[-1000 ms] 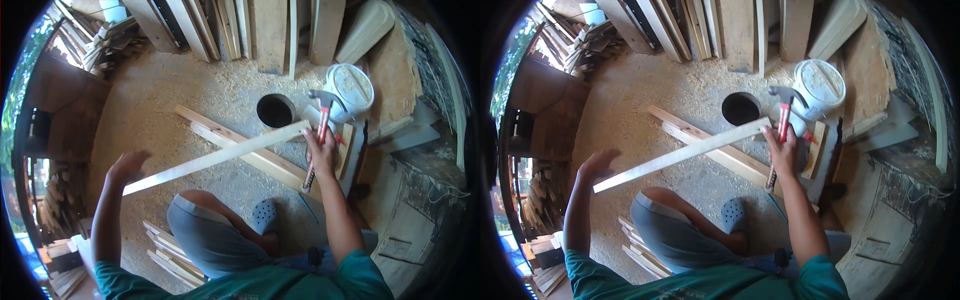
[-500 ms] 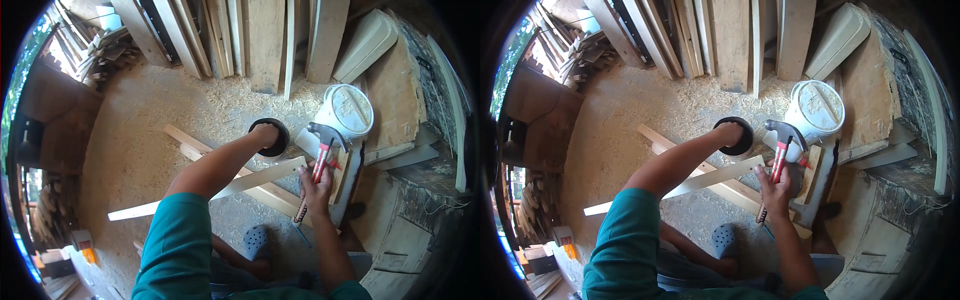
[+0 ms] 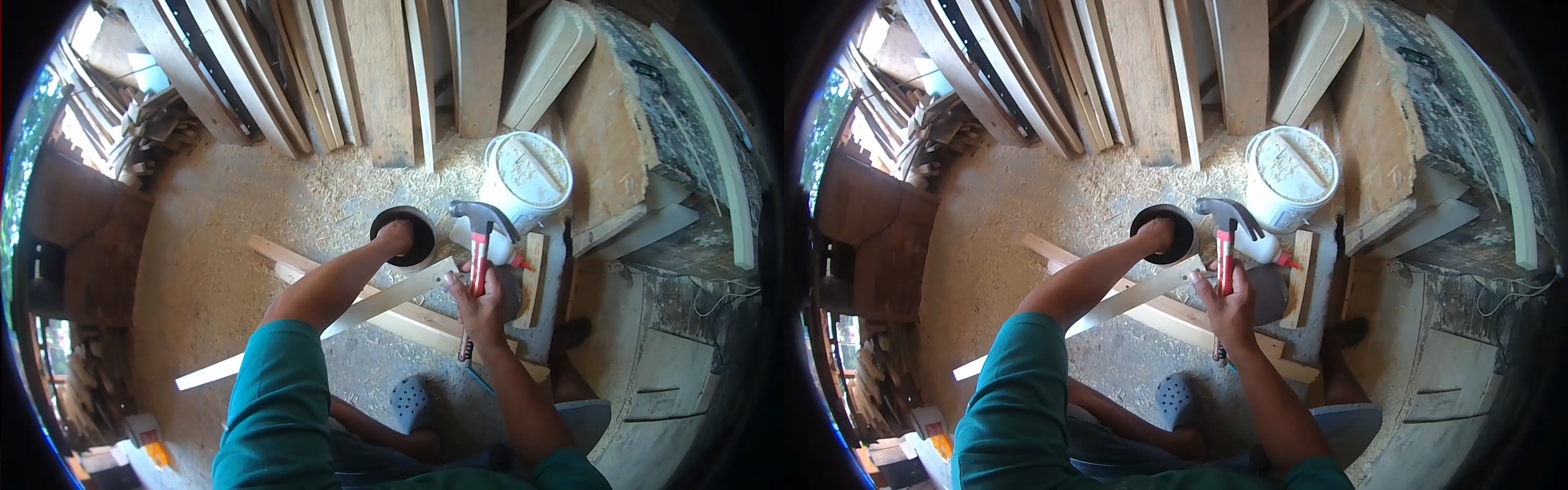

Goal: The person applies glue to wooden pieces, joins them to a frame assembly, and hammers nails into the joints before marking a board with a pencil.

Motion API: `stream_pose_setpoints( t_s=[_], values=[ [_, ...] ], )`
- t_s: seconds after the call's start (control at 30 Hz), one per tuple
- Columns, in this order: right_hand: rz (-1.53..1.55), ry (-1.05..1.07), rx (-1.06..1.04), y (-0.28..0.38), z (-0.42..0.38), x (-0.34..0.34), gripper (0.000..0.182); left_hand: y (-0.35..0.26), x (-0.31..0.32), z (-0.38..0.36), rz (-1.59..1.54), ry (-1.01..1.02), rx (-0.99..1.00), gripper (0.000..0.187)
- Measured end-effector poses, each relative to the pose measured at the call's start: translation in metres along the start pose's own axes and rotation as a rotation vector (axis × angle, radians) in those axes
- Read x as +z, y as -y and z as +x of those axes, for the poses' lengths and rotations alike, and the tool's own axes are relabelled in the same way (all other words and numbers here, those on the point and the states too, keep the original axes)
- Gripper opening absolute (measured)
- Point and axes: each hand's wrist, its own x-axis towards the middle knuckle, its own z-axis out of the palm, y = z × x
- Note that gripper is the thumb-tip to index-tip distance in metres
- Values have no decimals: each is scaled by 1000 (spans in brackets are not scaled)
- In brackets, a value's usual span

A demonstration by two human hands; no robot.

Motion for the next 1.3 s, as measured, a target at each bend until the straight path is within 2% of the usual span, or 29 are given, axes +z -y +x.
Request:
stream_pose_setpoints(
  t_s=[0.07, 0.17, 0.2, 0.3, 0.33, 0.43, 0.57, 0.7, 0.87, 0.97, 1.0, 1.1, 1.13, 1.17, 1.23, 1.3],
  values=[
    [-14, -2, -36, -3, 1, -1, 35, -3, -11, -8, 59, -31, 17, 25],
    [-21, -21, -46, -7, 1, 0, 36, -6, -39, -25, 39, 37, -73, 24],
    [-34, -25, -52, -7, 2, 1, 37, -4, -42, -30, 88, -5, -8, 20],
    [-35, -39, -69, -6, 6, 6, 37, 7, -64, -43, -112, 101, 38, 15],
    [-33, -31, -38, -4, 7, 6, 36, 11, -73, -51, -327, 168, 34, 9],
    [-43, -37, -100, -13, 13, 9, 37, 16, -100, -88, -606, 200, -23, 8],
    [-45, -42, -96, -17, 19, 14, 39, 26, -107, -120, -851, 87, 33, 14],
    [-102, -62, -145, -16, 24, 17, 39, 21, -107, -124, -862, -91, 109, 13],
    [-144, -68, -116, -18, 24, 15, 43, 14, -122, -140, -845, -410, 203, 19],
    [-142, -65, -100, -16, 23, 14, 46, 3, -134, -171, -1139, -484, 354, 23],
    [-141, -63, -98, -15, 23, 14, 47, 4, -134, -176, -1062, -471, 346, 28],
    [-134, -74, -135, -28, 32, 19, 48, -29, -119, -184, -1380, -554, 428, 28],
    [-181, -92, -131, -26, 33, 20, 47, -40, -113, -186, -1464, -508, 488, 23],
    [-157, -109, -144, -24, 33, 20, 42, -45, -99, -174, -1564, -478, 654, 21],
    [-112, -147, -168, -21, 32, 18, 34, -59, -80, -169, -1554, -498, 612, 19],
    [-318, -206, -326, -23, 31, 1, 29, -62, -69, -163, -1473, -588, 586, 17]
  ],
)
